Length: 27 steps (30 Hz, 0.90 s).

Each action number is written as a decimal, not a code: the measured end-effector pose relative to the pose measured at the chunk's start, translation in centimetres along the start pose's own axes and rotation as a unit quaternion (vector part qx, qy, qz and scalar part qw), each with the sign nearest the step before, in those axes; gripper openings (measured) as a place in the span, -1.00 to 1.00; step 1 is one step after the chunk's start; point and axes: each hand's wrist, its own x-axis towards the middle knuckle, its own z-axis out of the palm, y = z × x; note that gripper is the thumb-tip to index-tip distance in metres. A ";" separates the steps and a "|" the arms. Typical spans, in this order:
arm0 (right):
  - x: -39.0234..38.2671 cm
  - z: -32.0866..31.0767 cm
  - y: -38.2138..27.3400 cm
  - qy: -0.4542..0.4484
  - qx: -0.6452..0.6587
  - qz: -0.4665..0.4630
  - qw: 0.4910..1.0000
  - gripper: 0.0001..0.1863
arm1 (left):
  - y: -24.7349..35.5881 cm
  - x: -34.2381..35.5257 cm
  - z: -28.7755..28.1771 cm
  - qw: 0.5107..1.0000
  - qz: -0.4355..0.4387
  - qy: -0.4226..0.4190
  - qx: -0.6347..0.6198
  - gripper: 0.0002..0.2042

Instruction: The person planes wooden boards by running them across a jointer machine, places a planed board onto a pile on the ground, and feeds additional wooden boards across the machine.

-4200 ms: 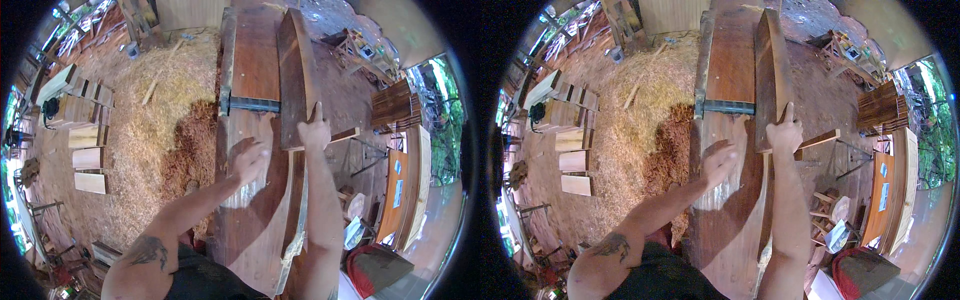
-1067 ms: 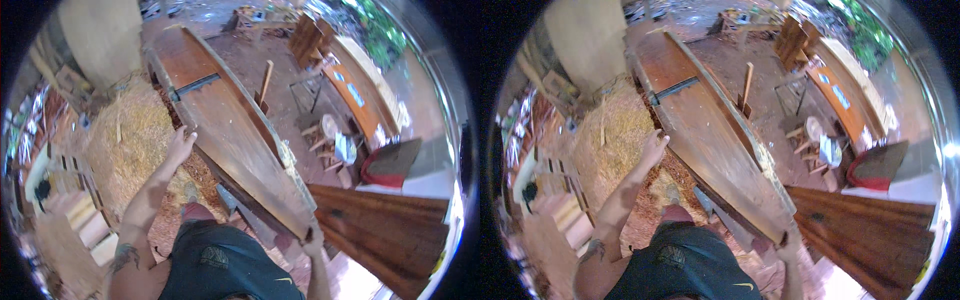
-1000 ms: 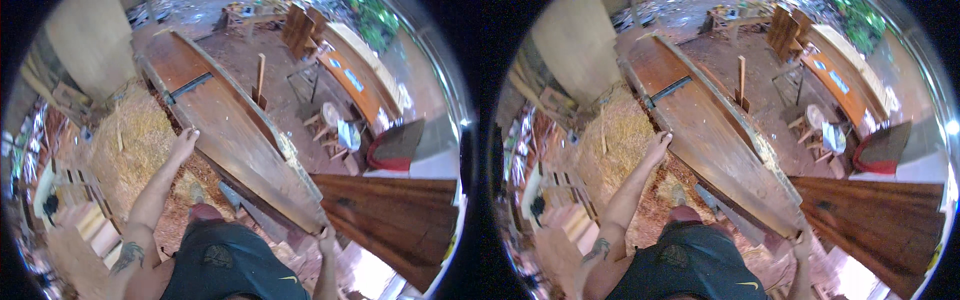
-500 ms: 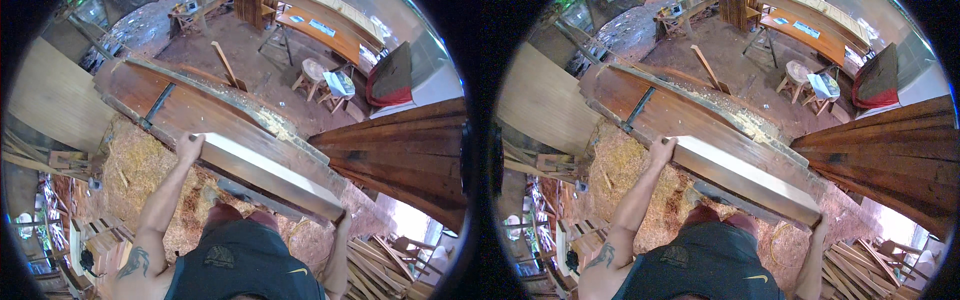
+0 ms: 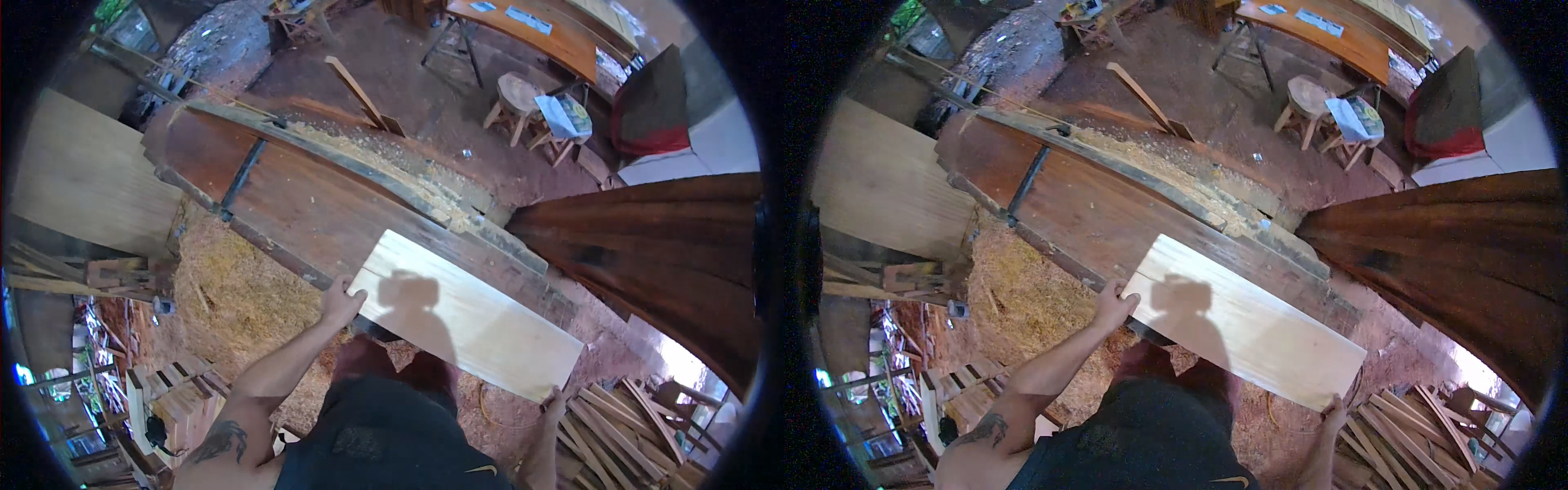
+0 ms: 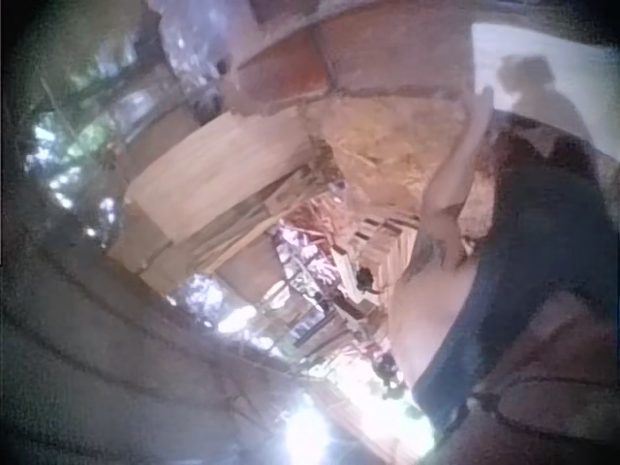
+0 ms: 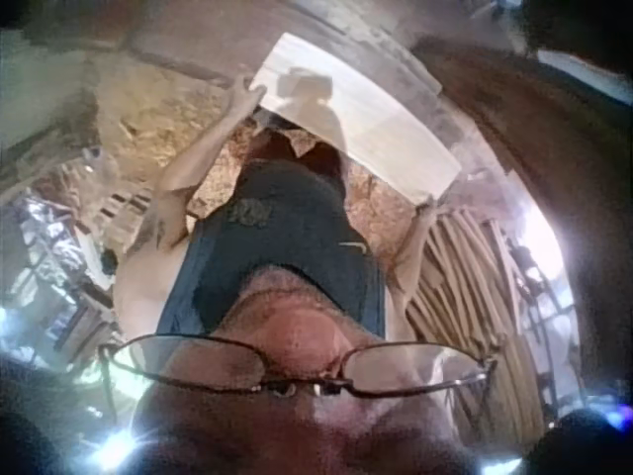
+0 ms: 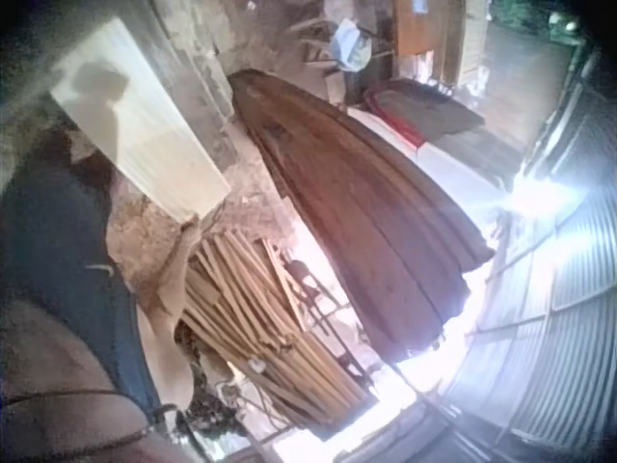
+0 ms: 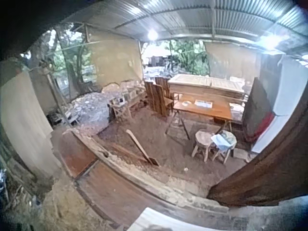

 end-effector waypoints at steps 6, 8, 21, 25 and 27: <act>-0.8 0.9 -0.7 -0.018 -0.039 -0.036 0.998 -0.74 | -1.1 -0.4 2.2 0.999 0.033 0.003 -0.006 -0.44; -0.4 0.9 -0.6 -0.005 -0.048 -0.036 0.998 -0.78 | -0.4 -1.0 2.8 0.994 0.050 0.039 0.089 -0.47; 0.7 0.7 -0.9 0.002 -0.154 0.010 0.988 -0.84 | -3.6 -0.6 3.9 0.996 0.029 0.061 -0.050 -0.45; 2.1 1.1 -0.8 -0.056 -0.011 0.020 0.998 -0.90 | -2.4 -0.8 3.1 0.987 0.120 0.098 0.051 -0.47; 2.7 1.5 -1.9 -0.100 -0.163 0.017 0.981 -0.90 | -1.0 -0.1 2.3 0.985 0.109 0.104 0.079 -0.45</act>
